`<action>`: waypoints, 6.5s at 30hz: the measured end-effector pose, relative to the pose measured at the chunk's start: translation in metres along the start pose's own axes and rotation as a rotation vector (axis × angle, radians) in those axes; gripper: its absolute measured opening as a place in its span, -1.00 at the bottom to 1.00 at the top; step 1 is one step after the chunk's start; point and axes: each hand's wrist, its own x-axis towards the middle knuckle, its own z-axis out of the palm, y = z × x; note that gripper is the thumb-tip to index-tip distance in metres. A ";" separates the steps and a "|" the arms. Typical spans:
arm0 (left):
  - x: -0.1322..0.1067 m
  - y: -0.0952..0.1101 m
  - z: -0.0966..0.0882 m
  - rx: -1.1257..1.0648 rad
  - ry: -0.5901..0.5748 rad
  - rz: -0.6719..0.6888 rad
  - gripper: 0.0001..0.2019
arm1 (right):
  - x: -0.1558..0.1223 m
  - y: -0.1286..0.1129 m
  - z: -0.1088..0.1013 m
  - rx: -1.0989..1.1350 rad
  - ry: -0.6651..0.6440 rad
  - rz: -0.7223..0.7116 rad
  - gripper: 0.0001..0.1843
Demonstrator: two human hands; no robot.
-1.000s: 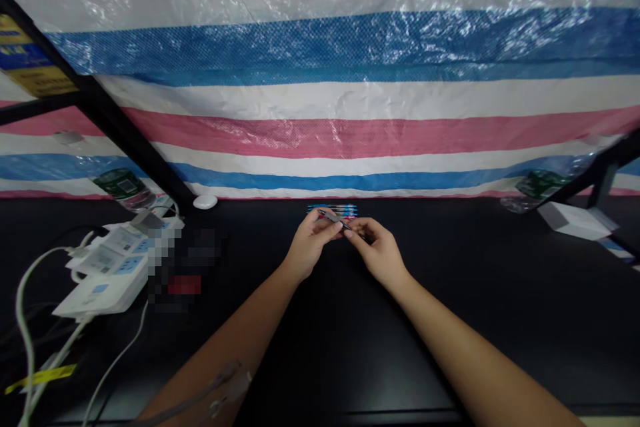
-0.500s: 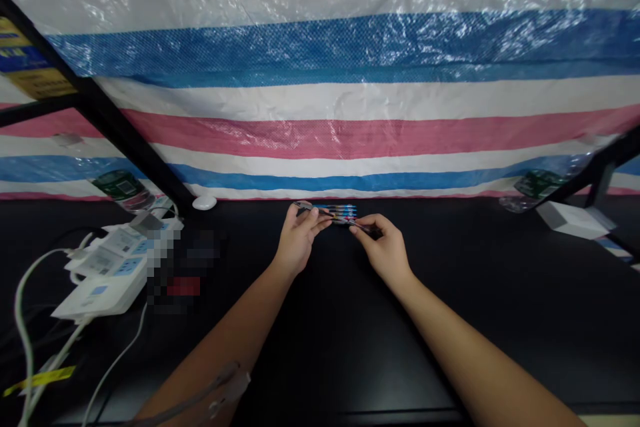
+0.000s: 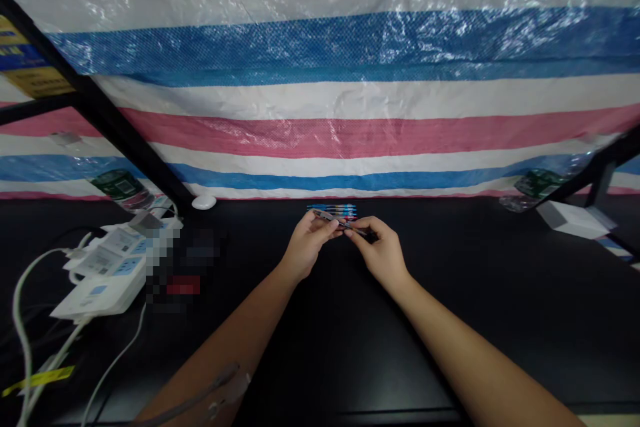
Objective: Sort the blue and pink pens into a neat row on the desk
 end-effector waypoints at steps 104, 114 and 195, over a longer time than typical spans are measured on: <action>0.004 0.017 -0.007 0.009 0.004 0.098 -0.78 | 0.021 -0.001 -0.023 0.984 -0.299 0.626 -0.73; 0.023 0.031 -0.052 0.175 0.210 0.228 -0.83 | 0.017 0.007 -0.023 0.150 -0.516 0.381 -0.76; 0.010 0.014 -0.016 -0.036 0.050 0.033 -0.77 | 0.012 0.008 -0.004 0.401 -0.128 0.287 -0.60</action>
